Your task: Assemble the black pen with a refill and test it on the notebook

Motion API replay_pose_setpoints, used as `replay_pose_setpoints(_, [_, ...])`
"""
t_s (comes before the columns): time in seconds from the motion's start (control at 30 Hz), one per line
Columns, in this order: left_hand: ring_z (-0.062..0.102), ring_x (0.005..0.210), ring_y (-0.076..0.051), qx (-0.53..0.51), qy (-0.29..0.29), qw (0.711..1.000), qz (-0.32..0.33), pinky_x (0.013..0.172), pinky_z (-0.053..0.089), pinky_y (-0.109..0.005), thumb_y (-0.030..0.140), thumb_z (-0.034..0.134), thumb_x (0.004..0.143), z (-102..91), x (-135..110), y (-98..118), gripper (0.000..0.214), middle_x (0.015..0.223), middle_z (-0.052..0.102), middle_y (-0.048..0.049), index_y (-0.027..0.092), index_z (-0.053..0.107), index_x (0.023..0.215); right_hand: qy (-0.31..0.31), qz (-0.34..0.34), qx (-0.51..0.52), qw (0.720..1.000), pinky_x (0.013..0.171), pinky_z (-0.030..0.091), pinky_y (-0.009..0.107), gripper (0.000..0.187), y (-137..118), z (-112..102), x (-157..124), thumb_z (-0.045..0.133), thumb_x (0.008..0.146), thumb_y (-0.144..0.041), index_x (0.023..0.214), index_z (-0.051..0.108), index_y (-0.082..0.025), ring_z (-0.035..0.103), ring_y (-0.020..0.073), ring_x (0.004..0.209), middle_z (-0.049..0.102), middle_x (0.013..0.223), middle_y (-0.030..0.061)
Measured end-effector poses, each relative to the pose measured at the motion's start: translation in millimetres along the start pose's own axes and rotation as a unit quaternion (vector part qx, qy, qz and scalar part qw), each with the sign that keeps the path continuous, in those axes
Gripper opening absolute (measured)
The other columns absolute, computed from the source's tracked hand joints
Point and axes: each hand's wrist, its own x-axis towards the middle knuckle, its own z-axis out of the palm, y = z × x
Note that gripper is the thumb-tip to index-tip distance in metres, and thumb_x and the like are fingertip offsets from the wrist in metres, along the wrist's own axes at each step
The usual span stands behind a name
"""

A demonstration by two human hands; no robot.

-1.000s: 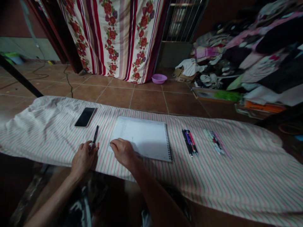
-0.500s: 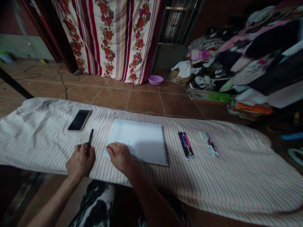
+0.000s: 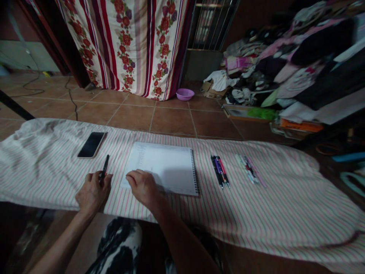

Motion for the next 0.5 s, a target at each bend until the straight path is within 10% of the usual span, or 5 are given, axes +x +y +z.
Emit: replay_pose_setpoints(0.5, [0.057, 0.065, -0.019, 0.061, 0.012, 0.998, 0.018, 0.047, 0.019, -0.029, 0.035, 0.033, 0.089, 1.1, 10.0, -2.3, 0.029, 0.084, 0.057, -0.0061, 0.019, 0.056, 0.096, -0.002, 0.007, -0.005, 1.0, 0.069, 0.043, 0.022, 0.017, 2.5, 1.4, -0.2, 0.051, 0.086, -0.019, 0.084, 0.068, -0.018, 0.062, 0.0139, 0.075, 0.07, 0.08, 0.0033])
